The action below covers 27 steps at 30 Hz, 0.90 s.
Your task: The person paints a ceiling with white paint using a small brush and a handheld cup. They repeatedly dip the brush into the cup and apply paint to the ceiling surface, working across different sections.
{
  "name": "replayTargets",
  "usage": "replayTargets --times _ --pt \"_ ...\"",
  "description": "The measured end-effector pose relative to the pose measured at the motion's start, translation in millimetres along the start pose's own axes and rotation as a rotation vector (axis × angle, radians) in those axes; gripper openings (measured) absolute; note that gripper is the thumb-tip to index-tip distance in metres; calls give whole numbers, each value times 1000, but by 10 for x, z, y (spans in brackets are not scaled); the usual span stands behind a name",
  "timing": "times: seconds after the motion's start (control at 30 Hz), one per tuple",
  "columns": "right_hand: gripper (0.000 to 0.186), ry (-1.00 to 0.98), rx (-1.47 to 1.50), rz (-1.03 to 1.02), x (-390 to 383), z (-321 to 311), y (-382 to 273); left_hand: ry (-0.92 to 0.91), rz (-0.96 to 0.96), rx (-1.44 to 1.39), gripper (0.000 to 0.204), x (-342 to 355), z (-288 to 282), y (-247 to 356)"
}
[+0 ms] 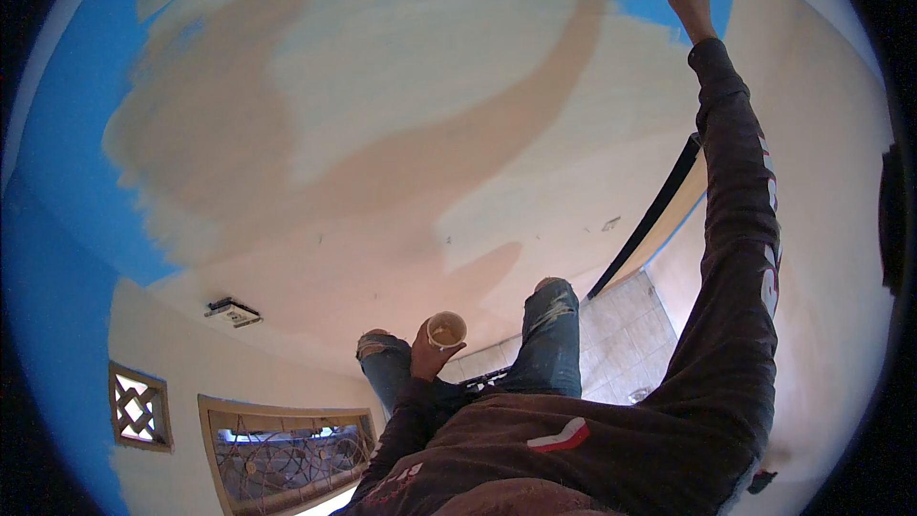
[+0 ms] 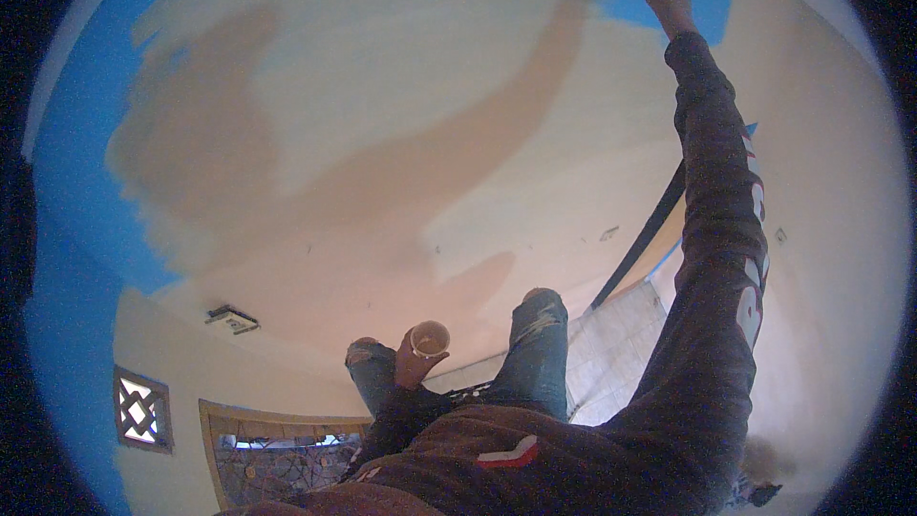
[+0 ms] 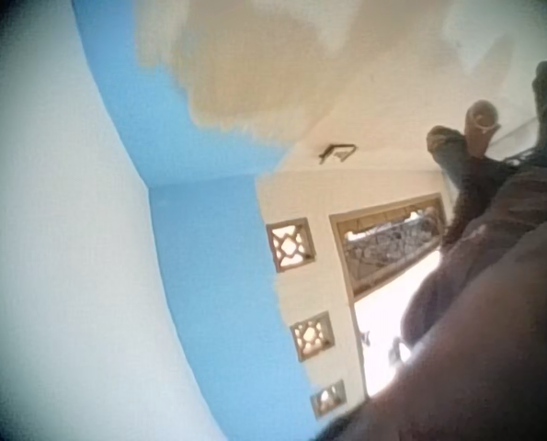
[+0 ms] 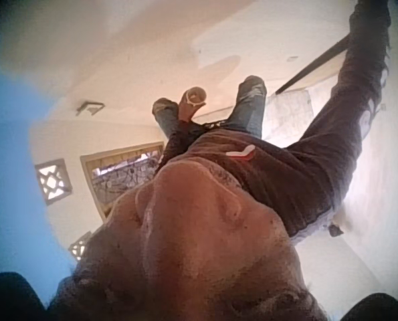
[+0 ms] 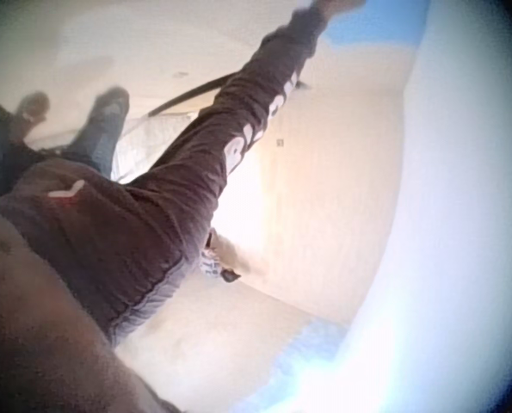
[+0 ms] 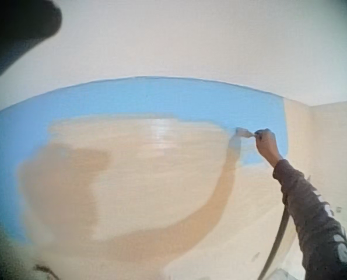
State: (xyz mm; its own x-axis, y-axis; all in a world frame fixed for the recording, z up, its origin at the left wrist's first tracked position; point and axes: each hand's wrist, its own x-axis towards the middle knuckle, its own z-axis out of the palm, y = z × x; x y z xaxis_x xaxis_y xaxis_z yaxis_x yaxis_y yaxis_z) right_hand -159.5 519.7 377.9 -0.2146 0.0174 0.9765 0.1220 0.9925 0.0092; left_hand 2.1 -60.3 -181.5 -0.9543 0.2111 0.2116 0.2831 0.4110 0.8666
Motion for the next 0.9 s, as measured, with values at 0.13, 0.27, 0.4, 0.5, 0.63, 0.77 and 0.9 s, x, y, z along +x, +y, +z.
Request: replayTargets --times 0.13,0.27,0.4,0.5,0.63,0.77,0.9 --pt "15 59 -124 -81 10 158 -43 -10 -6 -6 86 24 7 14" --pt "20 114 -82 -143 75 380 -708 -36 -20 8 86 41 -40 90" --pt "18 26 116 5 48 69 -2026 -8 -45 -19 86 -24 -20 36" --pt "19 48 170 -72 38 -105 -2615 -39 -56 -43 86 6 -9 64" --pt "18 33 244 -57 69 -253 -3258 -37 -76 -61 87 -11 -25 164" --pt "17 59 384 -92 112 -414 -4000 6 -39 -124 87 -25 -6 165" --pt "22 1 499 -199 116 -542 -4837 5 -45 -117 88 -9 13 163"
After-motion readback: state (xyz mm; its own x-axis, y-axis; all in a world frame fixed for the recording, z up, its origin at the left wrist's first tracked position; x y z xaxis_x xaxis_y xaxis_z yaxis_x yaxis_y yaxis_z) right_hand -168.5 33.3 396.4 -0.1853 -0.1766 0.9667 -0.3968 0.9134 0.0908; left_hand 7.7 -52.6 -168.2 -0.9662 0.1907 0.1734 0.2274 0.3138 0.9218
